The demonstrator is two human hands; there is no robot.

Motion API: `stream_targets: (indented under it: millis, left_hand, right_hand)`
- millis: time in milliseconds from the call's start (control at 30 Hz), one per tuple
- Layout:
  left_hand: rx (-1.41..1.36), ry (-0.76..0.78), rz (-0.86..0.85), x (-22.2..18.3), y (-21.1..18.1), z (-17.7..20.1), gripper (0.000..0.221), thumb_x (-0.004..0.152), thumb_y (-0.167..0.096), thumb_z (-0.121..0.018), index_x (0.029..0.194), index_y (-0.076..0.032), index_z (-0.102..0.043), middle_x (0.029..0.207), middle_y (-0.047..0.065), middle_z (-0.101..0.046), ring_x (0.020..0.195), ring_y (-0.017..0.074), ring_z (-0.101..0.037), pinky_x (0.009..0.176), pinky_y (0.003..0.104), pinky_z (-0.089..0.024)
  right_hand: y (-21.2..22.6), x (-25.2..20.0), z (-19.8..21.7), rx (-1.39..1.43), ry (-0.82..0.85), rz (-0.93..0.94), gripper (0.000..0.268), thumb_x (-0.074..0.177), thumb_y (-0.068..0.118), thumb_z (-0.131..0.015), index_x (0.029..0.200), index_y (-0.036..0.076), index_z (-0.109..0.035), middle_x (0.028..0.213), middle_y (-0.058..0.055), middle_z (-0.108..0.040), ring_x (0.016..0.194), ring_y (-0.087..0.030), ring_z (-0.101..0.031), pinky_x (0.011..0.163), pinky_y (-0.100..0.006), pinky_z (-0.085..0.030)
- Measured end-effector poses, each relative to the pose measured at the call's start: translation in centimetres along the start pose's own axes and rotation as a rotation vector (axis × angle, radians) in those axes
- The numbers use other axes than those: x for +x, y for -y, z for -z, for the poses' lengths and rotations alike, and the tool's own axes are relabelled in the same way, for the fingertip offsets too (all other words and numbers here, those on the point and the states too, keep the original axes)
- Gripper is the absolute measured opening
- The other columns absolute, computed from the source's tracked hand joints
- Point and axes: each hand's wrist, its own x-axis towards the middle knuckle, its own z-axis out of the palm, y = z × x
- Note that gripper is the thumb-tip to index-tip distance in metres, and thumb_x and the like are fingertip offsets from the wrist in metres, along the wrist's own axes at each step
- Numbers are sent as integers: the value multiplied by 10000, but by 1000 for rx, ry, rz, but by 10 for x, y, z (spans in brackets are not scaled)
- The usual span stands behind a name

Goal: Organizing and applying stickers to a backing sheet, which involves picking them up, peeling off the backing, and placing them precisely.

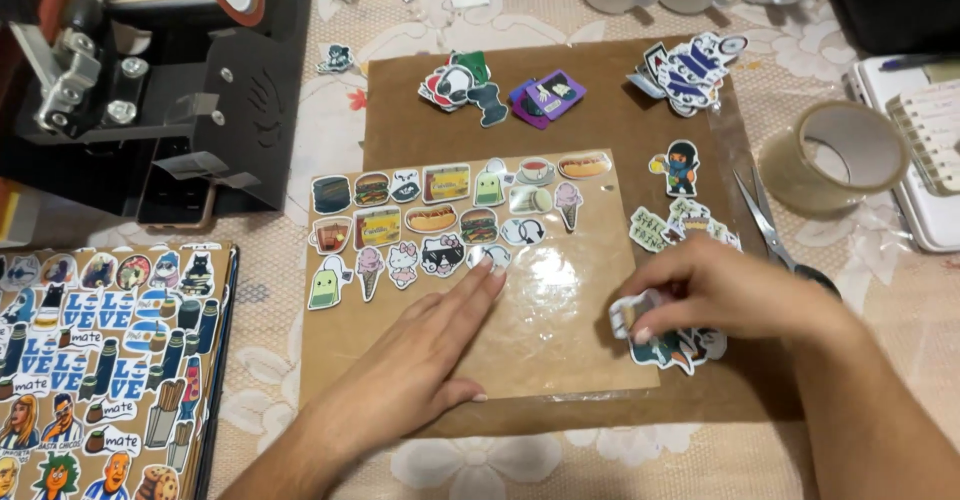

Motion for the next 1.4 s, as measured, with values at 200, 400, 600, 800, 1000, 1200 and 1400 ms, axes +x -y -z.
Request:
stream_targets:
  millis: [200,400,600,800,1000,1200,1400]
  left_hand:
    - [10,11,22,0,-3,1,1191,753,-223,-906,1589,-40,-78,1665,235,-134,1502,373,-241,1141,450,-268]
    - [24,10,25,1,-3,2,1187,747,-228,-909,1585,-25,-94,1658,246,-146,1506,368,-233,1129,446,-285]
    - [20,8,24,1,-3,1,1201,738,-224,-918,1583,-21,-89,1657,248,-147,1520,367,-201,1135,459,-272]
    - [-9,-3,8,0,-2,-2,1223,732,-203,-925,1588,-38,-67,1669,227,-142,1524,363,-216,1125,465,-287]
    - [-52,-29,-5,2,1,-2,1236,724,-215,-931,1585,-39,-62,1676,202,-147,1524,361,-227,1146,456,-284]
    - [-93,-56,-10,1,-4,-1,1194,776,-226,-891,1579,-27,-30,1679,198,-136,1523,376,-232,1163,459,-281]
    - [-154,-570,-273,5,-18,-18,695,930,-187,-767,1452,-68,-324,1200,174,-656,1093,309,-635,1038,484,-489]
  right_hand:
    - [-4,-12,13,-408,1,-137,345,686,441,-879,1003,363,-764,1052,197,-739,939,-56,-718,804,-263,-510]
    - [16,-4,4,-596,193,-436,323,722,402,-869,909,350,-610,966,197,-639,868,-74,-624,776,-268,-437]
    - [4,7,-7,-135,-33,-121,221,741,311,-923,727,174,-750,601,81,-726,557,-49,-577,590,-219,-457]
    - [1,-12,7,-436,131,-278,408,662,410,-934,1019,410,-737,1034,222,-720,951,-24,-669,840,-219,-497]
    - [8,-6,4,-596,181,-335,200,739,369,-846,817,356,-662,924,202,-652,854,-62,-642,760,-269,-453]
    - [-14,-2,9,-145,-53,-102,166,709,281,-875,865,231,-902,851,106,-913,776,-38,-825,751,-196,-609]
    - [-21,3,-49,334,-579,393,84,769,1,-749,839,42,-772,884,-125,-817,862,-217,-804,852,-300,-649]
